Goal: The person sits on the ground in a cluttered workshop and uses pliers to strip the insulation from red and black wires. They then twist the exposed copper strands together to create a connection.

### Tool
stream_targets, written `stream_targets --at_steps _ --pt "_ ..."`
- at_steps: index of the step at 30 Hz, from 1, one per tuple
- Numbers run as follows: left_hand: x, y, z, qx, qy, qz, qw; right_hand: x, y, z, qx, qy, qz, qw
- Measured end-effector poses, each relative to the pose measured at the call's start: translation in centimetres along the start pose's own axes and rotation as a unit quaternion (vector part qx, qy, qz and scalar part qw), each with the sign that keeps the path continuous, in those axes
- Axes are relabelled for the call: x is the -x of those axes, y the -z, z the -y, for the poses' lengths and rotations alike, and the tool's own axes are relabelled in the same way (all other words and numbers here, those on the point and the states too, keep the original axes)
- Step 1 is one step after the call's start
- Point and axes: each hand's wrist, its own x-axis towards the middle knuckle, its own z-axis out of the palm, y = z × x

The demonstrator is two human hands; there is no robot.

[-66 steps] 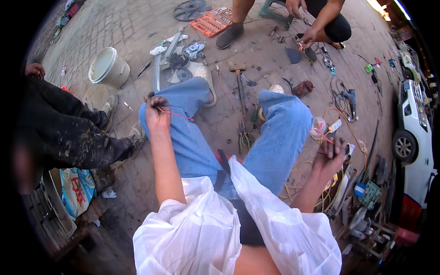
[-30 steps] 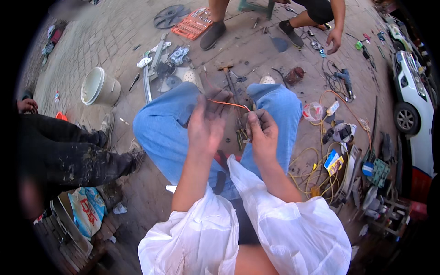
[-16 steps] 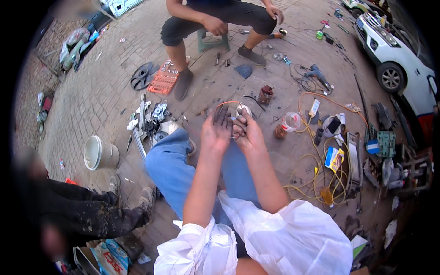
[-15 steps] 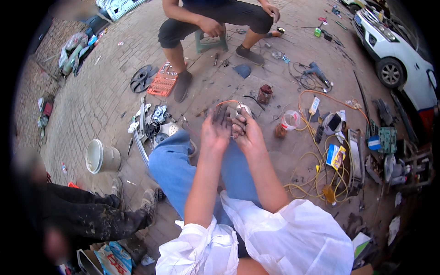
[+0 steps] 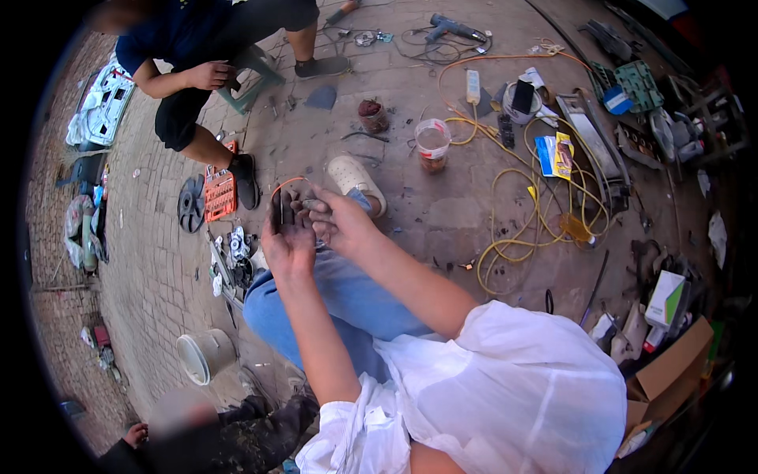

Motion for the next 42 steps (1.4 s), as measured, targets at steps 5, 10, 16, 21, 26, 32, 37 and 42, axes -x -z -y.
stream_targets --at_steps 5,10,16,21,26,32,37,42 --pt "0.0 1.8 -0.2 -0.101 -0.009 0.100 0.990 2.3 0.4 1.4 0.214 0.110 -0.054 0.969" --pt "1.4 1.5 -2.1 -0.299 -0.127 0.125 0.937 2.3 3.0 2.7 0.410 0.258 0.023 0.875" --pt "-0.3 -1.9 -2.8 -0.642 -0.296 0.088 0.702 1.8 1.9 4.1 0.492 0.304 0.040 0.815" --pt "-4.3 -2.1 -0.9 -0.743 -0.443 0.104 0.491 -0.5 2.9 5.2 0.563 0.351 0.027 0.747" --pt "-5.7 -1.2 -0.3 -0.770 -0.250 0.199 0.553 -2.1 4.0 6.2 0.538 0.294 0.012 0.789" --pt "-6.2 -0.2 -0.8 -0.698 -0.118 0.038 0.705 -4.9 4.2 4.3 0.238 0.099 -0.074 0.963" --pt "-6.7 -0.1 -1.2 -0.550 -0.070 0.032 0.832 -5.9 3.5 3.7 0.068 0.027 -0.064 0.995" --pt "-6.9 0.8 -2.4 -0.428 -0.017 0.026 0.903 -6.3 3.2 2.7 -0.020 -0.017 -0.039 0.999"
